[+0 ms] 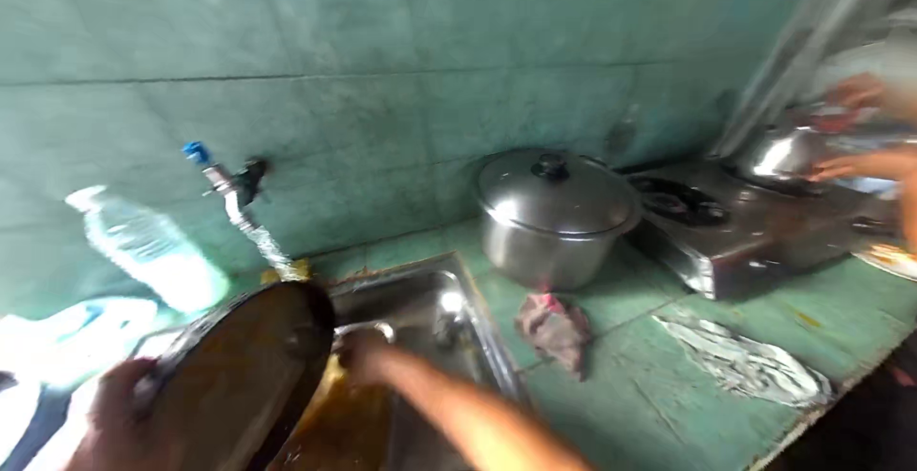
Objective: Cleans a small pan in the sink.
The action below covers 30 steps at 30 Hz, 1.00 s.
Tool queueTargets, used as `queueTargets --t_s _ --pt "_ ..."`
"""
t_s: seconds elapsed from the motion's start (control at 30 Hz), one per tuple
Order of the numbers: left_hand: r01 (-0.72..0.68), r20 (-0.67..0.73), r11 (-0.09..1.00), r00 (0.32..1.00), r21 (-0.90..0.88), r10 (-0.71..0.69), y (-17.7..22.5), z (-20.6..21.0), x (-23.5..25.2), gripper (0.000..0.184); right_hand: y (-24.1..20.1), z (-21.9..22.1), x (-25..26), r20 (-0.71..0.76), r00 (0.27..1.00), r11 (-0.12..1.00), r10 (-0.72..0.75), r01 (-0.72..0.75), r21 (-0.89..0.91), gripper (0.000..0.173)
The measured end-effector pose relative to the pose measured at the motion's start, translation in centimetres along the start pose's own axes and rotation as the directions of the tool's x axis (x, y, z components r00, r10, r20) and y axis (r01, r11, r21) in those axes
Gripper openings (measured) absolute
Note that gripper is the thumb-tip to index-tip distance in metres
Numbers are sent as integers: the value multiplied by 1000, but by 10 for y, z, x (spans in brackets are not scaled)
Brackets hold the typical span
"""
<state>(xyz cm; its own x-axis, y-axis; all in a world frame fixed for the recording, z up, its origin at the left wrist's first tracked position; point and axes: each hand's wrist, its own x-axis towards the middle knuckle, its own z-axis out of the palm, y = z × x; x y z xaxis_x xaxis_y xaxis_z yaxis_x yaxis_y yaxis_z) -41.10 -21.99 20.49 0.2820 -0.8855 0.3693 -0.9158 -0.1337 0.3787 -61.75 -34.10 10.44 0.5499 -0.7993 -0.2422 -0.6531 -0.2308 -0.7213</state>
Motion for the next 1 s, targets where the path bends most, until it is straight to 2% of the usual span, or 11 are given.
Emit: queueTargets --t_s 0.13,0.23,0.33,0.37,0.43,0.53,0.67,0.77,0.87,0.93,1.0 --pt "-18 -98 997 995 -81 10 -24 -7 7 35 56 -40 -53 152 979 974 138 -107 -199 33" --pt "110 -162 950 973 -292 -162 -47 8 5 33 94 -26 -81 314 909 940 275 -186 -286 31" --pt "230 -135 799 923 -556 -360 -69 36 -3 38 111 -9 -85 410 814 891 411 -264 -369 30" --pt "275 -93 721 900 -636 -425 -73 46 -5 38 112 -9 -82 358 826 871 435 -284 -402 31" --pt "360 11 539 838 -762 -545 -78 67 -9 34 111 -14 -70 96 902 847 421 -353 -398 39" --pt "450 155 333 756 -829 -636 -83 100 -12 27 119 -18 -28 -222 913 828 342 -405 -388 63" --pt "538 290 225 707 -812 -645 -92 135 -19 23 147 -13 10 -278 888 823 366 -448 -348 47" --pt "617 398 156 659 -771 -638 -104 148 -21 28 128 -27 14 -390 847 873 362 -454 -177 38" --pt "665 497 70 621 -744 -606 -111 155 -22 39 63 -23 20 -557 815 984 162 -177 26 43" --pt "660 525 47 636 -750 -566 -112 156 -24 48 34 7 42 -547 836 999 35 -16 39 42" --pt "626 512 62 687 -778 -515 -111 154 -23 51 26 41 73 -493 870 994 15 -65 -84 39"
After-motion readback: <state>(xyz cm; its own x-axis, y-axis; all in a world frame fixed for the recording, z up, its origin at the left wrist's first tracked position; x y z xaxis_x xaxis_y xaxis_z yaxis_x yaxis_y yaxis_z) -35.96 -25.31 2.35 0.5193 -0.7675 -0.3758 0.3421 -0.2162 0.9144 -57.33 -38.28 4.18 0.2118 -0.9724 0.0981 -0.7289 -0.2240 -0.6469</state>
